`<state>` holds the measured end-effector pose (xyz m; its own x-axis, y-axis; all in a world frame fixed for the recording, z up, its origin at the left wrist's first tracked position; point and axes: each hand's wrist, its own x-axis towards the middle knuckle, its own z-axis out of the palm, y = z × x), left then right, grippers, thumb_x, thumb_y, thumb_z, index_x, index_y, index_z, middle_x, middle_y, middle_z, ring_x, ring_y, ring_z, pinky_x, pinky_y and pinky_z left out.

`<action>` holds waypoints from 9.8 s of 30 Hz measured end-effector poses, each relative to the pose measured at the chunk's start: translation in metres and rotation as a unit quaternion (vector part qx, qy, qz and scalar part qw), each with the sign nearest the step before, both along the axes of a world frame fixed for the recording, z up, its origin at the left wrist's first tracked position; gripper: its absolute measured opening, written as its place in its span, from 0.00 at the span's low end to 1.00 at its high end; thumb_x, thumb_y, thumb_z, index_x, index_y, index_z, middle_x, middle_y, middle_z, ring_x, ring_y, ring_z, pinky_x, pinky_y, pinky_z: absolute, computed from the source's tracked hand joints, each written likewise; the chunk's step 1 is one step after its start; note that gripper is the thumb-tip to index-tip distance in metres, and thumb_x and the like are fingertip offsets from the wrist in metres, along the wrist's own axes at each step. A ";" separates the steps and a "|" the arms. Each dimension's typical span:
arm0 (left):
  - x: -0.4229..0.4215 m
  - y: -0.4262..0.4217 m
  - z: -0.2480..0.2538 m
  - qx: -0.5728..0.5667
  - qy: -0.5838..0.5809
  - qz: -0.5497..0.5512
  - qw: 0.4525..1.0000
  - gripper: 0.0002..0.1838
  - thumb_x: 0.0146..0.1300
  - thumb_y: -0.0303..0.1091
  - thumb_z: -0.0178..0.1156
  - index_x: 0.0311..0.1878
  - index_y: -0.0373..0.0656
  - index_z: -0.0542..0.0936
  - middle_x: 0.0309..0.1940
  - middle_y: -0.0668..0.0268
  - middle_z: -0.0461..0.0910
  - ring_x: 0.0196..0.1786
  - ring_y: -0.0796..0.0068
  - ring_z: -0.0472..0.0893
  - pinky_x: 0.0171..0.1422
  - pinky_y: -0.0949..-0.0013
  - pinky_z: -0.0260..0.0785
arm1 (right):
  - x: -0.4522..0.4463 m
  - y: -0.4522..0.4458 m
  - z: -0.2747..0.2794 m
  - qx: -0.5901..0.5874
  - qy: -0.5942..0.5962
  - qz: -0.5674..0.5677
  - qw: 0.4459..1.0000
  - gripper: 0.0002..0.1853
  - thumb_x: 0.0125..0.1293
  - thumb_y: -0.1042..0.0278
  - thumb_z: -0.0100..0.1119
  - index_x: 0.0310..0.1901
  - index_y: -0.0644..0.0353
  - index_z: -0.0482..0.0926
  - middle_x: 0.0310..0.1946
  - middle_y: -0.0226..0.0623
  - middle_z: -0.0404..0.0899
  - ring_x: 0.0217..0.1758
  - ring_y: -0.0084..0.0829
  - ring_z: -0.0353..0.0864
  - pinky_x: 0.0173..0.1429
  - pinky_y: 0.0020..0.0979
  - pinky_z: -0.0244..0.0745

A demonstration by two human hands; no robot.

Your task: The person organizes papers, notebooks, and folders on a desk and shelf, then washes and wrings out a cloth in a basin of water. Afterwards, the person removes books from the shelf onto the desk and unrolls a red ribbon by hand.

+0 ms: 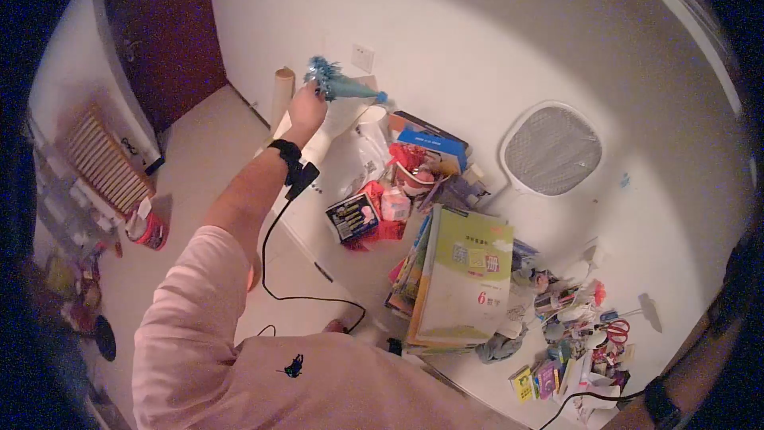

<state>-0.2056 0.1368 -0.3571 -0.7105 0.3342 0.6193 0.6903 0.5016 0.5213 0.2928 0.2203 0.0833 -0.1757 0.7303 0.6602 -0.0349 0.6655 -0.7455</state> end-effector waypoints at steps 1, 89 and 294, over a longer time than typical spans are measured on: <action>0.006 0.006 -0.005 -0.003 -0.037 0.031 0.999 0.10 0.54 0.34 0.57 0.37 0.39 0.76 0.30 0.51 0.79 0.37 0.51 0.79 0.41 0.53 0.71 | 0.003 0.009 0.011 -0.123 0.141 0.150 0.971 0.17 0.68 0.71 0.36 0.55 0.69 0.66 0.53 0.48 0.67 0.49 0.37 0.66 0.49 0.34 0.62; 0.232 0.062 0.489 0.091 -0.219 -0.589 0.772 0.36 0.61 0.67 0.40 0.57 0.46 0.71 0.52 0.62 0.75 0.53 0.72 0.74 0.57 0.65 0.66 | 0.004 0.010 0.029 -0.155 0.184 0.081 0.967 0.45 0.49 0.35 0.62 0.62 0.55 0.59 0.58 0.56 0.61 0.61 0.63 0.56 0.57 0.67 0.55; 0.335 -0.115 0.097 0.330 -0.623 -0.506 0.497 0.28 0.61 0.35 0.51 0.63 0.54 0.52 0.53 0.65 0.65 0.53 0.70 0.71 0.53 0.63 0.69 | 0.047 -0.093 -0.320 -0.258 0.387 0.113 0.878 0.16 0.59 0.56 0.49 0.44 0.57 0.70 0.41 0.32 0.76 0.46 0.29 0.76 0.51 0.31 0.71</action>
